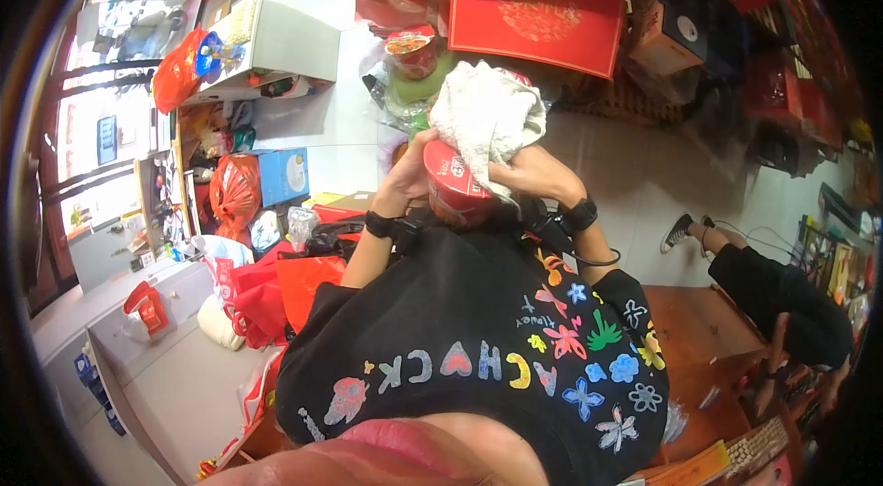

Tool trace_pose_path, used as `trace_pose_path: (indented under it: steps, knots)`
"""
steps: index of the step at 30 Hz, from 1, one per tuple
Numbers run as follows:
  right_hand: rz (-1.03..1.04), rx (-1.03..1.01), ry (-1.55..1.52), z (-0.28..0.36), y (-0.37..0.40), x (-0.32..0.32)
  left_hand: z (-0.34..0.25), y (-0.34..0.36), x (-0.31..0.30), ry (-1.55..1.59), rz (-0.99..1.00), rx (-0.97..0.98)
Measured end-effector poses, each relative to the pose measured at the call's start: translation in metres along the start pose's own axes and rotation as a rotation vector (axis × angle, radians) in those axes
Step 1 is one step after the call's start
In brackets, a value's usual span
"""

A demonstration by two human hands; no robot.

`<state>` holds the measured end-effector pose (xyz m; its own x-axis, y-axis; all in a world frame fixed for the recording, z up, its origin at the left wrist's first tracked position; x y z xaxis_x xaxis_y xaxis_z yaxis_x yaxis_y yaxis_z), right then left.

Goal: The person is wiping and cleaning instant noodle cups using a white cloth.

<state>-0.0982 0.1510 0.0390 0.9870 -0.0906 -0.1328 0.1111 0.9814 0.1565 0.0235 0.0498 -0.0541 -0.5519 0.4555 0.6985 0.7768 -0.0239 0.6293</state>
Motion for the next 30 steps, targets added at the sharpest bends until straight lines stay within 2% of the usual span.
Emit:
trace_pose_path:
  steps: [4, 5, 8, 9, 12, 13, 16, 19, 23, 26, 28, 29, 30]
  knots:
    - [-0.408, -0.104, -0.360, -0.037, 0.009, -0.010, 0.009, 0.011, 0.014, 0.121, 0.179, -0.100]
    - [-0.574, -0.083, -0.527, -0.061, 0.011, -0.012, 0.003, 0.016, 0.024, 0.149, 0.211, 0.002]
    - [-0.596, -0.089, -0.887, -0.097, 0.008, -0.013, -0.005, 0.027, 0.036, -0.273, 0.199, 0.195]
    - [-0.592, -0.063, -0.844, -0.094, 0.008, -0.010, -0.005, 0.023, 0.037, -0.430, 0.150, 0.217]
    - [-0.515, 0.054, -0.690, -0.095, 0.014, -0.005, -0.003, 0.019, 0.038, -0.540, 0.070, 0.103]
    - [-0.490, 0.008, -0.490, -0.060, 0.015, -0.010, -0.006, 0.019, 0.039, -0.506, 0.070, 0.099]
    - [-0.266, 0.036, -0.052, -0.059, 0.013, -0.015, -0.008, 0.012, 0.029, -0.580, -0.014, 0.156]
    - [-0.223, 0.005, -0.038, -0.035, 0.014, -0.017, -0.027, 0.021, 0.043, -0.848, -0.104, 0.352]
    - [-0.208, -0.073, -0.186, -0.039, 0.014, -0.014, -0.036, 0.024, 0.050, -0.862, 0.038, 0.319]
    - [-0.215, -0.103, -0.170, -0.028, 0.001, -0.012, -0.043, 0.028, 0.053, -0.916, 0.090, 0.353]
    - [-0.133, -0.050, -0.108, -0.040, -0.010, -0.014, -0.044, 0.029, 0.049, -0.886, 0.115, 0.378]
    - [-0.090, -0.024, -0.078, -0.047, -0.017, -0.015, -0.038, 0.021, 0.027, -0.857, 0.073, 0.355]
    - [-0.107, -0.009, -0.098, -0.056, -0.024, -0.017, -0.039, 0.021, 0.022, -0.819, 0.105, 0.363]
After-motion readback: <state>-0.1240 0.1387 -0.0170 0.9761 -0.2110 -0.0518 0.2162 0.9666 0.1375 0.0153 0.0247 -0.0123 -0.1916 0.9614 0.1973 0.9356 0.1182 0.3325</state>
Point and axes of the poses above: each hand's wrist, its own y-axis away from the middle knuckle, its own x-axis out of the palm, z = x × y, the point moved 8 cm from there along -y, towards the middle knuckle, and after that the axes turned 7 degrees about -x, right-handed, at the moved point
